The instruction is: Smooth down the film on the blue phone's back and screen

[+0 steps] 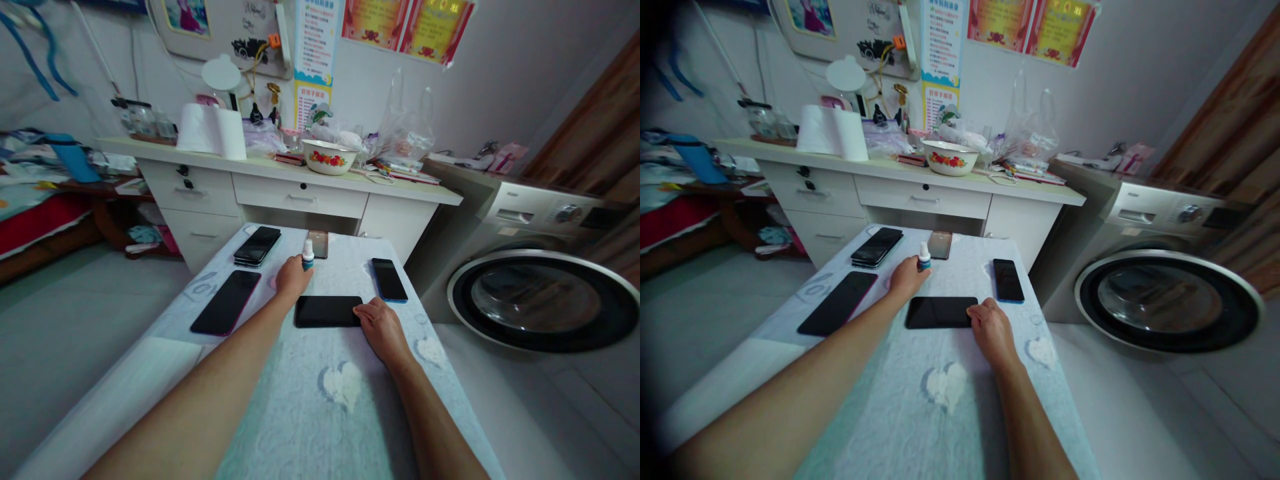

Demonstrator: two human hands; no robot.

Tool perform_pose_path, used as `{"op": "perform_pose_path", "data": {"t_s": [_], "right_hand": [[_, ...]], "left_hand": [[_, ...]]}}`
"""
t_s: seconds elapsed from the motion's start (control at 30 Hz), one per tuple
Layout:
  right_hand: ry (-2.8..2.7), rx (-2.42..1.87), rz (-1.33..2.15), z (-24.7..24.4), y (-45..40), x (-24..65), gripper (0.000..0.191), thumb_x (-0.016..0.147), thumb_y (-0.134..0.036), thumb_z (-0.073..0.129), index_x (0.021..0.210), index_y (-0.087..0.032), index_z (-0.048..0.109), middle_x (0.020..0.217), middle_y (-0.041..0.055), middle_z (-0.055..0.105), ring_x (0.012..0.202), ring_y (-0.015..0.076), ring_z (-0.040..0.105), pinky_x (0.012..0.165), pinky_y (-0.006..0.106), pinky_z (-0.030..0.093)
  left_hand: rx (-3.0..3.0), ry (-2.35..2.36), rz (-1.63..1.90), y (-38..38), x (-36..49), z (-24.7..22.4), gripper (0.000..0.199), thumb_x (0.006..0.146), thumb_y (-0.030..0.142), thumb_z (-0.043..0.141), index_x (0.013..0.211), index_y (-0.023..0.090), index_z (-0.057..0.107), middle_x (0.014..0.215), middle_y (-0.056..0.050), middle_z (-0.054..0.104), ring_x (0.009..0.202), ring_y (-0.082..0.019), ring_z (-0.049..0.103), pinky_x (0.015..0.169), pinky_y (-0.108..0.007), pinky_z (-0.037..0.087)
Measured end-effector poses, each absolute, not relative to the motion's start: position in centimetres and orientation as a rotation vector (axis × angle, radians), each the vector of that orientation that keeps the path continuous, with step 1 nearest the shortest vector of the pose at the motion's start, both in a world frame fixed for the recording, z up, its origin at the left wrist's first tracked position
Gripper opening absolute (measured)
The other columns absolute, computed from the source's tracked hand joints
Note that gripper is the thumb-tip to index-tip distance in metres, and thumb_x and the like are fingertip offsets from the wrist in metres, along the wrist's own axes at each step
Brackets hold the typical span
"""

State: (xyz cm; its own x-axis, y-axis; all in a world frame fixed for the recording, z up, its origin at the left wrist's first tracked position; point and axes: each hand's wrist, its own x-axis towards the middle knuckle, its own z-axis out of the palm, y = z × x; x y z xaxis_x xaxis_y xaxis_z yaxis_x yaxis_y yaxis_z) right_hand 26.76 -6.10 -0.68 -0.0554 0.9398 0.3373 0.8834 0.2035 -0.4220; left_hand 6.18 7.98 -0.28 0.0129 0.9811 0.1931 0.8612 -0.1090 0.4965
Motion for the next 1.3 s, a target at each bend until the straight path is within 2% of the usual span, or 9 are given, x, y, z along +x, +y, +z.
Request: {"op": "perform_pose_path", "data": {"t_s": [0.07, 0.17, 0.27, 0.47, 0.57, 0.83, 0.93, 1.13, 1.3], "right_hand": [[-1.937, -1.686, 0.132, -0.8, -6.1, 26.8, 0.023, 0.089, -0.022, 0.050, 0.094, -0.021, 0.073, 0.084, 0.0037, 0.060, 0.077, 0.0134, 0.058, 0.072, 0.022, 0.042], [-1.929, -1.682, 0.125, -1.0, -5.9, 26.8, 0.022, 0.089, -0.022, 0.051, 0.092, -0.022, 0.073, 0.083, 0.0039, 0.061, 0.076, 0.0138, 0.058, 0.072, 0.023, 0.042], [-1.934, -1.674, 0.123, -1.1, -5.8, 26.9, 0.023, 0.089, -0.022, 0.051, 0.091, -0.022, 0.074, 0.081, 0.0039, 0.061, 0.075, 0.0140, 0.058, 0.071, 0.023, 0.042], [-1.931, -1.650, 0.125, -1.0, -5.8, 27.1, 0.023, 0.089, -0.025, 0.051, 0.091, -0.021, 0.073, 0.082, 0.0048, 0.062, 0.075, 0.0150, 0.059, 0.071, 0.025, 0.043], [-1.929, -1.638, 0.135, -1.1, -5.8, 27.1, 0.022, 0.088, -0.026, 0.052, 0.090, -0.021, 0.073, 0.081, 0.0045, 0.062, 0.074, 0.0147, 0.059, 0.069, 0.024, 0.043], [-1.931, -1.636, 0.139, -1.0, -5.8, 27.2, 0.022, 0.088, -0.027, 0.052, 0.090, -0.022, 0.073, 0.080, 0.0043, 0.063, 0.074, 0.0149, 0.060, 0.068, 0.025, 0.043], [-1.926, -1.623, 0.153, -1.0, -5.8, 27.2, 0.023, 0.088, -0.026, 0.051, 0.090, -0.021, 0.073, 0.081, 0.0042, 0.062, 0.075, 0.0149, 0.060, 0.069, 0.025, 0.044], [-1.932, -1.636, 0.153, -0.9, -5.9, 27.2, 0.024, 0.089, -0.028, 0.051, 0.090, -0.021, 0.073, 0.081, 0.0044, 0.062, 0.074, 0.0152, 0.060, 0.068, 0.026, 0.044], [-1.923, -1.634, 0.168, -0.8, -6.0, 27.2, 0.024, 0.089, -0.028, 0.051, 0.090, -0.022, 0.073, 0.080, 0.0039, 0.062, 0.074, 0.0149, 0.060, 0.068, 0.025, 0.044]], "left_hand": [[2.037, 1.896, 0.743, 8.0, 5.9, -0.6, 0.033, 0.078, 0.037, 0.059, 0.106, 0.019, 0.055, 0.106, -0.010, 0.064, 0.098, -0.026, 0.061, 0.077, -0.031, 0.045], [1.906, 1.889, 0.785, 7.6, 5.3, -1.0, 0.055, 0.074, 0.035, 0.065, 0.122, 0.017, 0.045, 0.110, -0.012, 0.063, 0.100, -0.025, 0.061, 0.079, -0.031, 0.045], [1.813, 1.873, 0.856, 7.0, 4.5, -1.3, 0.060, 0.073, 0.029, 0.065, 0.126, 0.015, 0.041, 0.114, -0.014, 0.061, 0.102, -0.025, 0.060, 0.081, -0.031, 0.044], [1.304, 1.686, 1.236, 6.0, 2.1, -0.8, 0.052, 0.062, 0.015, 0.067, 0.112, 0.018, 0.052, 0.100, -0.007, 0.062, 0.084, -0.021, 0.061, 0.070, -0.029, 0.044], [1.201, 1.623, 1.304, 6.0, 0.8, 0.4, 0.047, 0.062, 0.016, 0.064, 0.108, 0.018, 0.054, 0.088, -0.003, 0.062, 0.071, -0.016, 0.059, 0.062, -0.026, 0.043], [0.960, 1.410, 1.419, 5.0, -1.4, 2.0, 0.029, 0.061, 0.021, 0.063, 0.089, 0.017, 0.060, 0.065, 0.003, 0.055, 0.055, -0.009, 0.051, 0.053, -0.020, 0.038], [0.890, 1.295, 1.437, 4.1, -1.5, 1.2, 0.028, 0.060, 0.023, 0.064, 0.088, 0.016, 0.060, 0.064, 0.003, 0.056, 0.054, -0.008, 0.051, 0.052, -0.019, 0.038], [0.509, 0.863, 1.500, 3.0, -1.8, 0.7, 0.027, 0.058, 0.014, 0.065, 0.084, 0.017, 0.059, 0.072, 0.002, 0.060, 0.055, -0.006, 0.053, 0.051, -0.017, 0.039], [0.581, 0.995, 1.438, 3.0, -0.6, 1.6, 0.022, 0.062, 0.018, 0.059, 0.084, 0.019, 0.056, 0.070, 0.003, 0.057, 0.053, -0.005, 0.049, 0.051, -0.016, 0.038]]}}
